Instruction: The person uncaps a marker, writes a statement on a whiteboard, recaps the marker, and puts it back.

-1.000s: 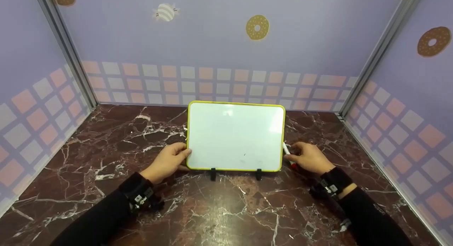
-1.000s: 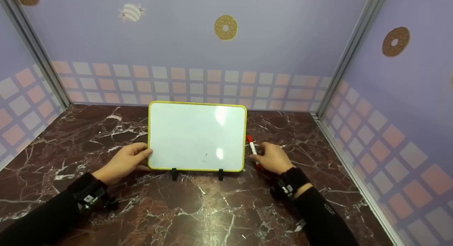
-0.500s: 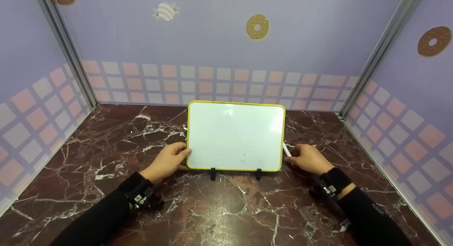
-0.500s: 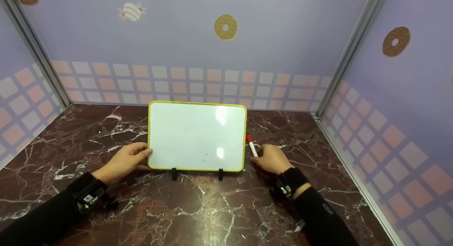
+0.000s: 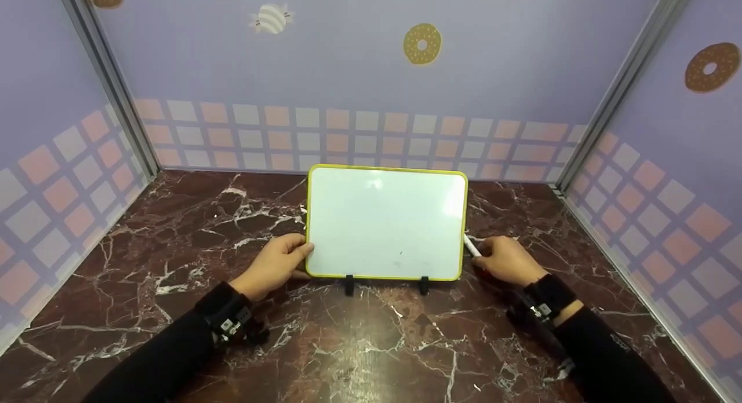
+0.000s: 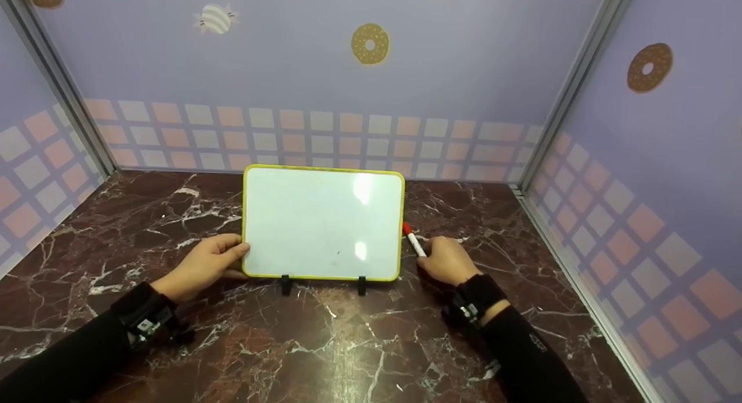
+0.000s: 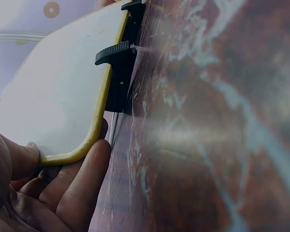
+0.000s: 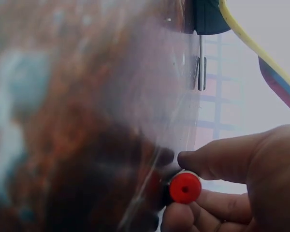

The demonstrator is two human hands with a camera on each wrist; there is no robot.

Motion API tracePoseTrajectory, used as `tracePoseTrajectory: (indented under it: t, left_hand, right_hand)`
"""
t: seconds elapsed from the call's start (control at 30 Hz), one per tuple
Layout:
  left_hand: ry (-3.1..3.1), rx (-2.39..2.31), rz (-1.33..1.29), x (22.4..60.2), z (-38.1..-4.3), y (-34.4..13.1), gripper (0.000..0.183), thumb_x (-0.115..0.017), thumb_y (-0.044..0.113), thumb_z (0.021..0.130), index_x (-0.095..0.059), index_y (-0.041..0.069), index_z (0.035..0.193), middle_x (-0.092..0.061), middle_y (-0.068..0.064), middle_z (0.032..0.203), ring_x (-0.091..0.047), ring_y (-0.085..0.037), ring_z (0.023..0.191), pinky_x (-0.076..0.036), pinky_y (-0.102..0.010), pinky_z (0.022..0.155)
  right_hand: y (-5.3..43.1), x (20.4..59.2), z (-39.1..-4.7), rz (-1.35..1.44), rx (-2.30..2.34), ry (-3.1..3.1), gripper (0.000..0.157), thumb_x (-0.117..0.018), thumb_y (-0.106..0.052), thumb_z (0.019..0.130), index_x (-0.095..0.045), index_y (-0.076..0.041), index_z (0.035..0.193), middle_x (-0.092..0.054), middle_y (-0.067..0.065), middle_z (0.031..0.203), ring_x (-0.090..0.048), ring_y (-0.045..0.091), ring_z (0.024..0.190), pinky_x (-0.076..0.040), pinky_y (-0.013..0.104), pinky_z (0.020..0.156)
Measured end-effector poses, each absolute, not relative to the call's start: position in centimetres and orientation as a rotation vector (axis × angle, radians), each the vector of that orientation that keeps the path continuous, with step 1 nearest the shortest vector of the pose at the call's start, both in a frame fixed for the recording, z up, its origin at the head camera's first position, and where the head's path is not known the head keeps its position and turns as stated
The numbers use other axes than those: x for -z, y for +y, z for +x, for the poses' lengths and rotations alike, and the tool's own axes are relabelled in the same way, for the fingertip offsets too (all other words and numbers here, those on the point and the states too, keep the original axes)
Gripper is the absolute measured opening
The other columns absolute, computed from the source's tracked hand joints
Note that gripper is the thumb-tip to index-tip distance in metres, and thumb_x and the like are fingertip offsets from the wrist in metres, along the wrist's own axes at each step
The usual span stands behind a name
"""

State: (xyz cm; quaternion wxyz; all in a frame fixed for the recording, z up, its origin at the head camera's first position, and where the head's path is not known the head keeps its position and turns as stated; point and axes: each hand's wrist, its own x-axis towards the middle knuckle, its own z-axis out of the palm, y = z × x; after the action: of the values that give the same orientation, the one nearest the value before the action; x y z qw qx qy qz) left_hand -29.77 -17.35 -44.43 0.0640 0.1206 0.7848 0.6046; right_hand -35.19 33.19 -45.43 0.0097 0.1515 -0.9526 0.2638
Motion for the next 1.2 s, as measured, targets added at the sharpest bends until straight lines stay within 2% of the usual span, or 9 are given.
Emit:
tracePoseTrajectory:
  t: [0.1, 0.13, 0.43, 0.53, 0.67, 0.83, 0.97, 1.2]
  left_hand:
    - [2.367, -1.830, 0.362, 44.4, -29.9, -17.2, 0.027, -0.057, 0.018, 0.119, -0.066, -0.007, 0.121, -0.073, -0.022, 0.116, -0.078, -0.030, 0.095, -0.069, -0.045, 0.084]
    - [2.368, -1.827, 0.364, 44.5, -29.9, -17.2, 0.026, -0.057, 0.018, 0.119, -0.066, -0.007, 0.120, -0.073, -0.022, 0.116, -0.078, -0.030, 0.095, -0.069, -0.044, 0.084]
    - [2.366, -1.800, 0.395, 44.8, -30.0, -17.5, 0.028, -0.054, 0.019, 0.121, -0.066, -0.006, 0.127, -0.072, -0.022, 0.121, -0.078, -0.031, 0.102, -0.068, -0.042, 0.087]
    - [2.366, -1.810, 0.393, 44.7, -29.9, -17.4, 0.028, -0.055, 0.019, 0.120, -0.066, -0.007, 0.125, -0.072, -0.022, 0.120, -0.078, -0.031, 0.100, -0.069, -0.043, 0.085]
    - [2.368, -1.825, 0.385, 44.6, -29.8, -17.3, 0.028, -0.056, 0.018, 0.120, -0.066, -0.007, 0.123, -0.071, -0.022, 0.118, -0.078, -0.031, 0.097, -0.069, -0.044, 0.084]
    - [2.380, -1.819, 0.377, 44.6, -29.9, -17.3, 0.028, -0.056, 0.018, 0.120, -0.066, -0.007, 0.124, -0.072, -0.022, 0.118, -0.078, -0.031, 0.097, -0.069, -0.044, 0.084]
    - [2.389, -1.811, 0.365, 44.8, -30.1, -17.3, 0.026, -0.056, 0.018, 0.120, -0.067, -0.006, 0.122, -0.072, -0.021, 0.117, -0.078, -0.029, 0.097, -0.069, -0.042, 0.083]
    - [2.380, -1.828, 0.370, 45.0, -30.1, -17.4, 0.025, -0.056, 0.018, 0.120, -0.066, -0.005, 0.118, -0.071, -0.020, 0.115, -0.078, -0.029, 0.098, -0.069, -0.042, 0.083]
  right_hand:
    - [33.1, 45.3, -35.1, 0.432, -0.787, -2.962, 0.020, -0.080, -0.022, 0.100, -0.079, -0.002, 0.104, -0.075, 0.006, 0.089, -0.065, 0.022, 0.075, -0.056, 0.039, 0.070]
    - [32.5, 44.6, -34.4, 0.361, -0.735, -2.988, 0.019, -0.079, -0.016, 0.099, -0.079, 0.002, 0.107, -0.076, 0.009, 0.091, -0.067, 0.024, 0.077, -0.057, 0.042, 0.072]
    - [32.5, 43.6, -34.3, 0.284, -0.826, -2.842, 0.024, -0.073, -0.015, 0.103, -0.077, 0.005, 0.117, -0.077, 0.013, 0.097, -0.069, 0.027, 0.083, -0.056, 0.043, 0.076]
    - [32.4, 42.9, -34.0, 0.276, -0.894, -2.807, 0.029, -0.072, -0.016, 0.107, -0.074, 0.007, 0.125, -0.079, 0.015, 0.103, -0.072, 0.026, 0.087, -0.057, 0.040, 0.077]
    - [32.0, 41.7, -33.4, 0.270, -1.005, -2.745, 0.034, -0.071, -0.017, 0.109, -0.071, 0.008, 0.132, -0.078, 0.016, 0.102, -0.071, 0.021, 0.083, -0.056, 0.031, 0.069]
    - [31.2, 40.5, -33.0, 0.277, -1.114, -2.612, 0.033, -0.070, -0.016, 0.110, -0.070, 0.008, 0.133, -0.077, 0.018, 0.099, -0.072, 0.020, 0.076, -0.056, 0.023, 0.061]
    - [30.5, 39.9, -32.8, 0.286, -1.181, -2.518, 0.031, -0.069, -0.014, 0.111, -0.070, 0.007, 0.134, -0.075, 0.018, 0.099, -0.076, 0.028, 0.081, -0.060, 0.022, 0.063]
    - [29.4, 38.8, -32.8, 0.318, -1.213, -2.393, 0.027, -0.071, -0.011, 0.109, -0.073, 0.005, 0.131, -0.074, 0.015, 0.094, -0.073, 0.026, 0.076, -0.060, 0.021, 0.062]
